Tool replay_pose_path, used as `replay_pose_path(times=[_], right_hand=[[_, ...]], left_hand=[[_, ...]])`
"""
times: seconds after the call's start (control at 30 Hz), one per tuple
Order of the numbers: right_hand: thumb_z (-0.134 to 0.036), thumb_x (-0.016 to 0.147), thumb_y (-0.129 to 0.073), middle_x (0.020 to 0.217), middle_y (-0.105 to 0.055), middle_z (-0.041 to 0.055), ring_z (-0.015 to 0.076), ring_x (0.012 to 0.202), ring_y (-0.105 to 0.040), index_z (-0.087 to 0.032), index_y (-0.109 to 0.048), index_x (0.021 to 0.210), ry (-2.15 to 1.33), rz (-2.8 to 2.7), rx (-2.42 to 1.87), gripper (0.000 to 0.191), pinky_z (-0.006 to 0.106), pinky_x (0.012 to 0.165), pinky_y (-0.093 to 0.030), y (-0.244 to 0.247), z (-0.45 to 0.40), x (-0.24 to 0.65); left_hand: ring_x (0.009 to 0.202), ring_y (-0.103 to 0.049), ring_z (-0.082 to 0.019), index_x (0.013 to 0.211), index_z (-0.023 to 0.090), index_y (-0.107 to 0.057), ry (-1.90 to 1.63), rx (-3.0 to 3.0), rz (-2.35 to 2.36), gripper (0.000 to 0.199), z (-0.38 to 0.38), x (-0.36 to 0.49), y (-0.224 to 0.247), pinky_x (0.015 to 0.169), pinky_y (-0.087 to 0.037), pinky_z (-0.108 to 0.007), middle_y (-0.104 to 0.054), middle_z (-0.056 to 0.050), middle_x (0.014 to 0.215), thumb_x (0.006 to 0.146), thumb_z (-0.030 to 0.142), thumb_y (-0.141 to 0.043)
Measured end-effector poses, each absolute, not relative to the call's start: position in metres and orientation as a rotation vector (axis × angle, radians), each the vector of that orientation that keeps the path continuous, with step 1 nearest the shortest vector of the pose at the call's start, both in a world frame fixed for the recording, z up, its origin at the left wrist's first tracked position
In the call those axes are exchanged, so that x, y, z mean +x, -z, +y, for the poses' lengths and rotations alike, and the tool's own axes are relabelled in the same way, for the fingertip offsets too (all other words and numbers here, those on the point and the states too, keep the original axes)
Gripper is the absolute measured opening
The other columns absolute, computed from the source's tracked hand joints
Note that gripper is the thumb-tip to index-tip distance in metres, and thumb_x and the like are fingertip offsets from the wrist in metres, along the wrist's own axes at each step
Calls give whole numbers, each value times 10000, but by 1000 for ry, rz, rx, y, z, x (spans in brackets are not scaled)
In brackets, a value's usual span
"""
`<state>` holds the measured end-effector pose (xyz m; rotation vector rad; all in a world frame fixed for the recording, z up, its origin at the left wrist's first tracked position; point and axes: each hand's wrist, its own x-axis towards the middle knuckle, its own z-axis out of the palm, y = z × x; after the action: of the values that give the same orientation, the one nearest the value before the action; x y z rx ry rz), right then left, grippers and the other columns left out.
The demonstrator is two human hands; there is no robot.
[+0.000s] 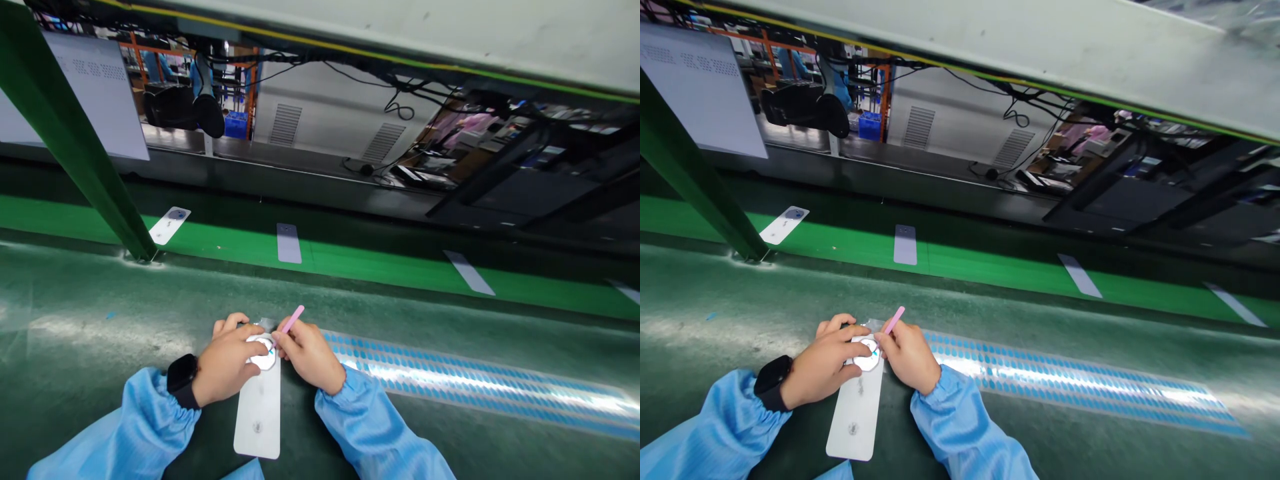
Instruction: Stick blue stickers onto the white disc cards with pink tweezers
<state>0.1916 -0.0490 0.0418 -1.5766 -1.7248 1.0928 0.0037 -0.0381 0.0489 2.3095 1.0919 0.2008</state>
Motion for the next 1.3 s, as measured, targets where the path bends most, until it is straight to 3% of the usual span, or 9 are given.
replay_pose_path(times=[0.23, 0.5, 0.67, 0.77, 0.93, 1.3], right_hand=[[-306, 862, -473, 604, -639, 5, 176, 627, -635, -228, -538, 756, -946, -1849, -1566, 146, 259, 591, -461, -43, -54, 192], [-331, 864, -460, 614, -608, 21, 165, 570, -577, -232, -515, 727, -758, -1817, -1546, 178, 277, 564, -451, -51, -60, 194], [-155, 844, -383, 801, -614, 69, 179, 749, -592, -215, -555, 770, -541, -1944, -1346, 197, 298, 691, -486, -60, -77, 195], [-96, 788, -413, 852, -612, 54, 167, 749, -604, -209, -633, 860, -602, -2231, -1472, 258, 274, 686, -489, -55, -86, 189], [-185, 845, -495, 919, -633, 56, 190, 747, -644, -227, -644, 1075, -492, -2480, -1772, 277, 287, 669, -485, -49, -92, 178], [-197, 864, -536, 913, -656, 60, 199, 715, -661, -207, -639, 1040, -332, -2532, -1880, 204, 292, 578, -438, -57, -97, 168]], left_hand=[[1164, -343, -296, 956, 344, -695, -188, 2413, 1077, 283, -41, 4, -47, 895, -289, -465, -559, 13, 1259, 774, 138, -627], [1126, -373, -280, 971, 346, -674, -175, 2440, 1078, 304, -42, 5, -50, 855, -277, -442, -558, 24, 1254, 774, 125, -607], [1131, -379, -268, 960, 344, -687, -183, 2392, 1105, 270, -41, 6, -48, 867, -282, -438, -564, 22, 1260, 771, 158, -637], [1135, -388, -266, 927, 322, -685, -189, 2354, 1117, 231, -40, 6, -46, 864, -285, -436, -582, 21, 1245, 758, 165, -670], [1134, -404, -251, 879, 232, -602, -217, 2306, 1134, 201, -39, 6, -46, 876, -292, -422, -592, 12, 1241, 733, 127, -691], [1115, -415, -231, 746, 193, -484, -269, 2282, 1125, 229, -40, 7, -47, 851, -278, -392, -606, 22, 1182, 707, 81, -681]])
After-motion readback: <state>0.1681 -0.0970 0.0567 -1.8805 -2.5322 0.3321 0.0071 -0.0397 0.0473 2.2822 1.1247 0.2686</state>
